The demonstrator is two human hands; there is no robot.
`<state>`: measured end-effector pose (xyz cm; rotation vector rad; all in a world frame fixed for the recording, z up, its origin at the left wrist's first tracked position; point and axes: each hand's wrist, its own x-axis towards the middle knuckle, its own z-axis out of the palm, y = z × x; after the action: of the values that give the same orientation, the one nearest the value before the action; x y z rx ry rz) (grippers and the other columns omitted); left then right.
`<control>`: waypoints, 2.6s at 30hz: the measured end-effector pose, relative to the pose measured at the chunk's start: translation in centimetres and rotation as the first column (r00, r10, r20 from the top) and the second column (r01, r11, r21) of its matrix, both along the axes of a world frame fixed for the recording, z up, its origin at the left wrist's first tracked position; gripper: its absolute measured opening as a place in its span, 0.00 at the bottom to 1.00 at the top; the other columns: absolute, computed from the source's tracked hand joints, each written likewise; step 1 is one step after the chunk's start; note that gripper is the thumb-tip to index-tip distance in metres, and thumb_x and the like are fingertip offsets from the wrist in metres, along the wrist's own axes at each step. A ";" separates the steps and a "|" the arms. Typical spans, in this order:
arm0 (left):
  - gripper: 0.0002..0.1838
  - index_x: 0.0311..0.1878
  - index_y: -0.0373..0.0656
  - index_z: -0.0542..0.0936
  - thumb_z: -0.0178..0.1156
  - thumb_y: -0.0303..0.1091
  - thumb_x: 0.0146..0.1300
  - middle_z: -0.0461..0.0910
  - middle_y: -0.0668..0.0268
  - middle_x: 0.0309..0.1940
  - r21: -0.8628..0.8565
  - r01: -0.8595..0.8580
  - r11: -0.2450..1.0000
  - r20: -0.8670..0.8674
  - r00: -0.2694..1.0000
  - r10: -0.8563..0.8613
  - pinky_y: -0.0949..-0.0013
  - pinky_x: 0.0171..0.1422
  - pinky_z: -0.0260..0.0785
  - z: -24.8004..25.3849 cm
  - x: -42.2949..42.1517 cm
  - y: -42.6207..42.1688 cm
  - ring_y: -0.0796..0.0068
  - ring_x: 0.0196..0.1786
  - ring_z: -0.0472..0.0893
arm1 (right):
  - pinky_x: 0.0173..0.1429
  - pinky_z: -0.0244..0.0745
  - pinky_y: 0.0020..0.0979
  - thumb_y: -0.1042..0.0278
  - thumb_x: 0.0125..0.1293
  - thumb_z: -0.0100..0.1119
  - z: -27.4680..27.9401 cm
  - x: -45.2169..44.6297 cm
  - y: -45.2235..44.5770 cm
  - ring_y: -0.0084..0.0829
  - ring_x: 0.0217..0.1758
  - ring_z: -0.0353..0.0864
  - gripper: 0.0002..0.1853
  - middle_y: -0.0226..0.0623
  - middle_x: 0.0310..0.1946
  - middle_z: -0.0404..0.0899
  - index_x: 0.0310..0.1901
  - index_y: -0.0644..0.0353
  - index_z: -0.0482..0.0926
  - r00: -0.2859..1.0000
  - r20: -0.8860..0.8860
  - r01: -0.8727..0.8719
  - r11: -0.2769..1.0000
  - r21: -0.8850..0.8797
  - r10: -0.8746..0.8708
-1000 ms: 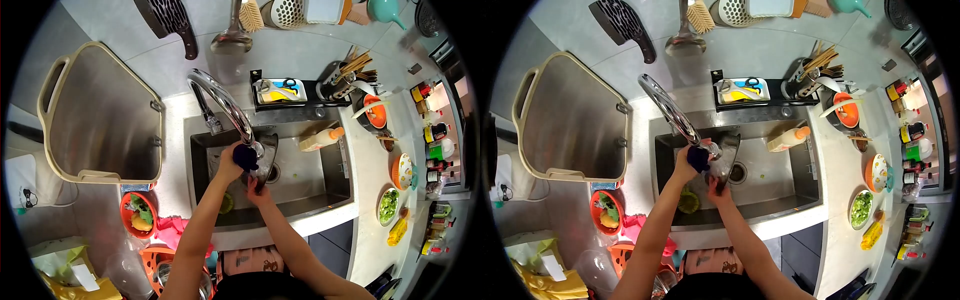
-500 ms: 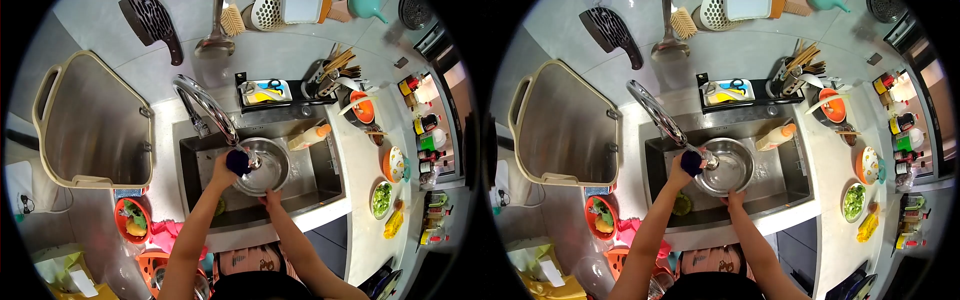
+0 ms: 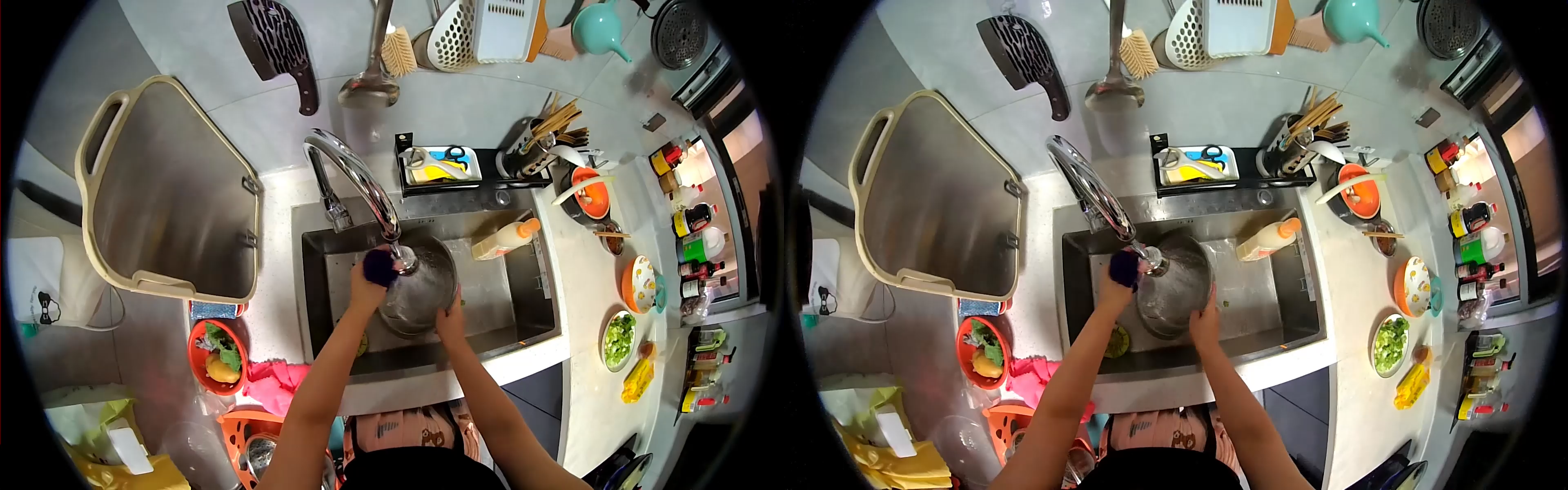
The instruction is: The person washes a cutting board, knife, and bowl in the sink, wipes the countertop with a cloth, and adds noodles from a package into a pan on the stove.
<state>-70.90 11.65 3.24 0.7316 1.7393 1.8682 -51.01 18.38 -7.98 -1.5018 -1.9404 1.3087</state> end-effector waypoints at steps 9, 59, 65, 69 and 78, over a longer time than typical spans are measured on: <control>0.21 0.44 0.46 0.80 0.65 0.28 0.41 0.80 0.54 0.35 -0.248 -0.354 0.902 -0.621 0.772 0.132 0.61 0.42 0.72 -1.8 -7.6 2.5 0.53 0.38 0.80 | 0.27 0.74 0.37 0.76 0.51 0.53 7.6 2.4 2.2 0.49 0.24 0.77 0.40 0.55 0.64 0.56 0.66 0.30 0.58 0.872 0.485 -0.356 0.764 0.538 0.065; 0.29 0.48 0.35 0.67 0.68 0.27 0.41 0.79 0.53 0.36 -0.517 -0.811 0.276 -0.301 0.473 0.828 0.66 0.49 0.69 4.3 32.4 -52.5 0.58 0.43 0.80 | 0.24 0.75 0.27 0.61 0.63 0.55 10.7 5.6 -46.9 0.25 0.24 0.75 0.20 0.35 0.30 0.74 0.54 0.61 0.69 0.589 -0.337 -0.798 0.464 -0.383 0.735; 0.26 0.50 0.36 0.66 0.67 0.35 0.51 0.74 0.59 0.44 -0.311 -0.588 0.747 0.014 0.783 0.622 0.71 0.53 0.64 1.5 30.2 -47.7 0.72 0.48 0.72 | 0.52 0.68 0.31 0.46 0.65 0.49 7.8 10.2 -40.5 0.25 0.49 0.74 0.27 0.34 0.41 0.76 0.54 0.62 0.71 0.682 -0.481 -0.719 0.625 -0.303 0.551; 0.21 0.50 0.37 0.69 0.63 0.33 0.55 0.75 0.62 0.42 -0.155 -0.244 0.957 0.082 0.963 0.258 0.72 0.51 0.66 1.2 30.8 -40.1 0.73 0.45 0.74 | 0.40 0.66 0.19 0.56 0.63 0.57 12.4 16.3 -34.8 0.17 0.37 0.72 0.20 0.27 0.39 0.75 0.50 0.61 0.73 0.814 -0.574 -0.472 0.677 -0.564 0.090; 0.25 0.51 0.41 0.66 0.65 0.28 0.51 0.74 0.58 0.44 -0.136 0.438 0.889 0.303 0.872 -0.384 0.68 0.48 0.70 -0.1 41.9 -25.0 0.70 0.49 0.74 | 0.41 0.70 0.19 0.76 0.63 0.51 13.5 38.0 -25.0 0.16 0.38 0.75 0.13 0.23 0.36 0.78 0.49 0.55 0.74 0.629 -0.619 0.179 0.863 -0.473 -0.470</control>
<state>-28.97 -13.37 3.09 0.6721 1.4349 1.4039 -13.02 -6.59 5.48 -1.1279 -0.8855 1.7895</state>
